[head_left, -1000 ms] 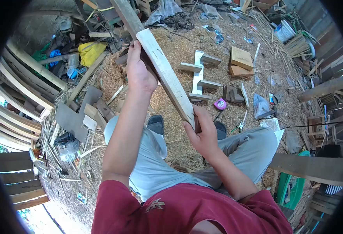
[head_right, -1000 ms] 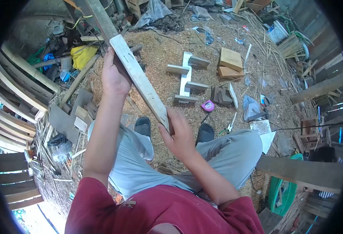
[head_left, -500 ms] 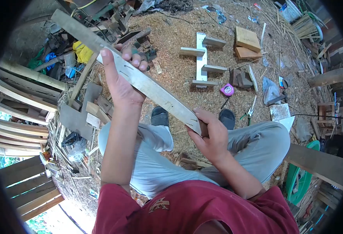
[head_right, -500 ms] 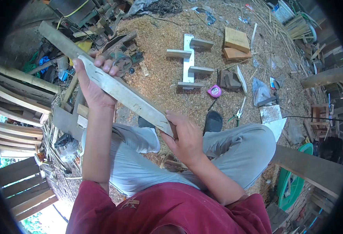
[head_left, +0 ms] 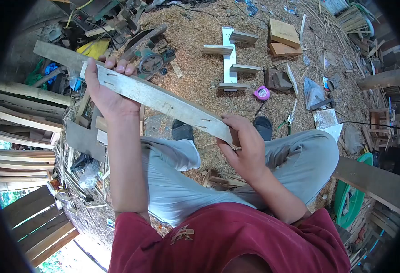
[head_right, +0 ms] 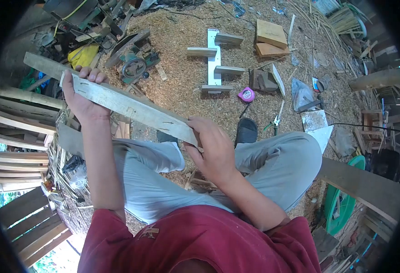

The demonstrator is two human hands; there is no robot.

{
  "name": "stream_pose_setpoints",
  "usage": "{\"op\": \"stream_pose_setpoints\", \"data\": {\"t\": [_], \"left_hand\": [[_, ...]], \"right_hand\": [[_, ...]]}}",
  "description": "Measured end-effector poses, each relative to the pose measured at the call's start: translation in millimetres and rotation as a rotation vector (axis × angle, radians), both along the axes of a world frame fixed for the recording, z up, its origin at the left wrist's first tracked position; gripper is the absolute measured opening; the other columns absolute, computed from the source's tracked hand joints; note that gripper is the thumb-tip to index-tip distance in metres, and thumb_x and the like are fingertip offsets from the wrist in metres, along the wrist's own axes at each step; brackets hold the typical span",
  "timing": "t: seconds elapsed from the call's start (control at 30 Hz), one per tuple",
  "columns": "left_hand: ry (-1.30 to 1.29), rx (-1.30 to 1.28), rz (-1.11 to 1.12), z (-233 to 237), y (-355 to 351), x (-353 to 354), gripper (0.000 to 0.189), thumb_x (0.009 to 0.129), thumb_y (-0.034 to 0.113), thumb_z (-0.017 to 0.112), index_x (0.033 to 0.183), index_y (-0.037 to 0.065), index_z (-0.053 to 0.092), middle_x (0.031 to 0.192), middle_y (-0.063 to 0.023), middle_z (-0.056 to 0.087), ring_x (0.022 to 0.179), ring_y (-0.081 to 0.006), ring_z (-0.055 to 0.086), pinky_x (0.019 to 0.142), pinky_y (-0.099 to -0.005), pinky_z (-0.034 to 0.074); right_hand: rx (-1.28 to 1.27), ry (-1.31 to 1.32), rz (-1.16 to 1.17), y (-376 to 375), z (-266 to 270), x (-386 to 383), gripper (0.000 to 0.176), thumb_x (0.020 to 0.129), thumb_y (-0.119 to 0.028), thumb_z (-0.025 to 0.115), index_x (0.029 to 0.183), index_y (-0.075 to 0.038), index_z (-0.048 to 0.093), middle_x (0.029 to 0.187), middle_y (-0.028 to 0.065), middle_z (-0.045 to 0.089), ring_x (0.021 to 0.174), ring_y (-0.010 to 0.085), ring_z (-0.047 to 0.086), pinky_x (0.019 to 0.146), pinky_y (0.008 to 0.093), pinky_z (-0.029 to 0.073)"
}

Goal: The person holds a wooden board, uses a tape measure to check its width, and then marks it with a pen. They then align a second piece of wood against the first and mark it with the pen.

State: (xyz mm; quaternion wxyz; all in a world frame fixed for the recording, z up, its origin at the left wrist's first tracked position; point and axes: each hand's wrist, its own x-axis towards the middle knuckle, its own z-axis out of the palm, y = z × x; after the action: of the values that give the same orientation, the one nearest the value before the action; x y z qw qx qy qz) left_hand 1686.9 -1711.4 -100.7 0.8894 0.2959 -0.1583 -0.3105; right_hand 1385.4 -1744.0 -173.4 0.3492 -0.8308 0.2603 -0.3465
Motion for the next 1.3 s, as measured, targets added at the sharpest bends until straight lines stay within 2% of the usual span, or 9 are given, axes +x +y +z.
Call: {"op": "stream_pose_setpoints", "data": {"t": [0.3, 0.5, 0.67, 0.8, 0.9, 1.0, 1.1, 1.2, 1.3], "left_hand": [[0.054, -0.095, -0.100, 3.2, 1.5, -1.1, 0.030, 0.097, 0.035, 0.060, 0.102, 0.006, 0.055, 0.079, -0.0034, 0.053, 0.070, -0.0182, 0.048, 0.065, -0.0327, 0.044], [0.085, -0.079, -0.086, 2.6, 9.5, 17.9, 0.030, 0.094, 0.034, 0.062, 0.097, 0.005, 0.055, 0.078, -0.0038, 0.052, 0.069, -0.0184, 0.047, 0.066, -0.0329, 0.044], [0.121, -0.020, 0.005, 4.9, 16.2, 31.4, 0.032, 0.096, 0.034, 0.058, 0.091, 0.003, 0.052, 0.077, -0.0048, 0.050, 0.069, -0.0181, 0.046, 0.065, -0.0325, 0.044], [0.122, 0.121, 0.068, 1.9, 19.4, 41.1, 0.030, 0.098, 0.034, 0.058, 0.084, 0.008, 0.049, 0.073, -0.0013, 0.049, 0.066, -0.0170, 0.047, 0.063, -0.0331, 0.044], [0.170, 0.310, 0.165, -4.9, 17.2, 45.4, 0.032, 0.098, 0.035, 0.058, 0.083, 0.008, 0.049, 0.072, -0.0031, 0.048, 0.065, -0.0184, 0.048, 0.062, -0.0343, 0.045], [0.248, 0.405, 0.200, -6.6, 11.7, 38.9, 0.036, 0.097, 0.037, 0.060, 0.082, 0.006, 0.048, 0.071, -0.0057, 0.047, 0.064, -0.0201, 0.048, 0.061, -0.0356, 0.046], [0.255, 0.445, 0.221, -10.3, 11.4, 42.5, 0.038, 0.096, 0.038, 0.061, 0.081, 0.005, 0.048, 0.070, -0.0077, 0.046, 0.064, -0.0212, 0.049, 0.061, -0.0364, 0.047], [0.259, 0.421, 0.237, -3.0, 10.3, 33.9, 0.039, 0.096, 0.039, 0.061, 0.082, 0.005, 0.048, 0.071, -0.0077, 0.046, 0.065, -0.0213, 0.048, 0.060, -0.0366, 0.047], [0.242, 0.401, 0.227, -3.7, 11.9, 36.2, 0.039, 0.096, 0.039, 0.061, 0.083, 0.005, 0.048, 0.072, -0.0076, 0.046, 0.065, -0.0213, 0.048, 0.060, -0.0362, 0.047]], "right_hand": [[-0.022, -0.133, -0.018, 3.5, -6.8, 1.1, 0.050, 0.075, -0.005, 0.081, 0.118, -0.003, 0.056, 0.121, 0.0205, 0.064, 0.107, 0.0398, 0.064, 0.090, 0.0441, 0.052], [0.108, -0.193, -0.069, 4.7, 3.9, -1.4, 0.051, 0.072, -0.001, 0.082, 0.117, -0.002, 0.057, 0.119, 0.0199, 0.064, 0.106, 0.0375, 0.064, 0.090, 0.0423, 0.052], [0.039, -0.244, -0.074, -3.6, 4.7, -7.3, 0.050, 0.073, 0.001, 0.081, 0.117, -0.002, 0.058, 0.117, 0.0188, 0.065, 0.107, 0.0347, 0.065, 0.090, 0.0395, 0.052], [0.085, -0.329, -0.058, -3.8, 2.4, -8.9, 0.048, 0.076, -0.001, 0.081, 0.118, -0.001, 0.060, 0.115, 0.0177, 0.066, 0.106, 0.0311, 0.066, 0.092, 0.0369, 0.052], [0.283, -0.256, -0.015, -1.0, 5.9, -13.2, 0.047, 0.083, 0.002, 0.079, 0.124, 0.002, 0.056, 0.123, 0.0130, 0.063, 0.114, 0.0201, 0.062, 0.101, 0.0341, 0.047], [0.447, -0.371, -0.043, -1.0, 2.3, -8.7, 0.047, 0.080, -0.005, 0.083, 0.121, 0.002, 0.061, 0.114, 0.0115, 0.067, 0.107, 0.0186, 0.065, 0.093, 0.0318, 0.051], [0.472, -0.396, -0.036, 0.6, 6.9, -8.7, 0.044, 0.081, -0.003, 0.082, 0.120, 0.003, 0.061, 0.115, 0.0101, 0.066, 0.107, 0.0169, 0.064, 0.095, 0.0309, 0.051], [0.492, -0.359, 0.018, 1.4, 3.9, -12.1, 0.047, 0.085, 0.006, 0.076, 0.126, 0.003, 0.055, 0.123, 0.0101, 0.062, 0.114, 0.0177, 0.061, 0.103, 0.0324, 0.047], [0.471, -0.342, 0.027, 0.9, 3.9, -12.7, 0.046, 0.085, 0.006, 0.076, 0.125, 0.002, 0.055, 0.122, 0.0099, 0.062, 0.114, 0.0177, 0.061, 0.102, 0.0324, 0.048]]}}
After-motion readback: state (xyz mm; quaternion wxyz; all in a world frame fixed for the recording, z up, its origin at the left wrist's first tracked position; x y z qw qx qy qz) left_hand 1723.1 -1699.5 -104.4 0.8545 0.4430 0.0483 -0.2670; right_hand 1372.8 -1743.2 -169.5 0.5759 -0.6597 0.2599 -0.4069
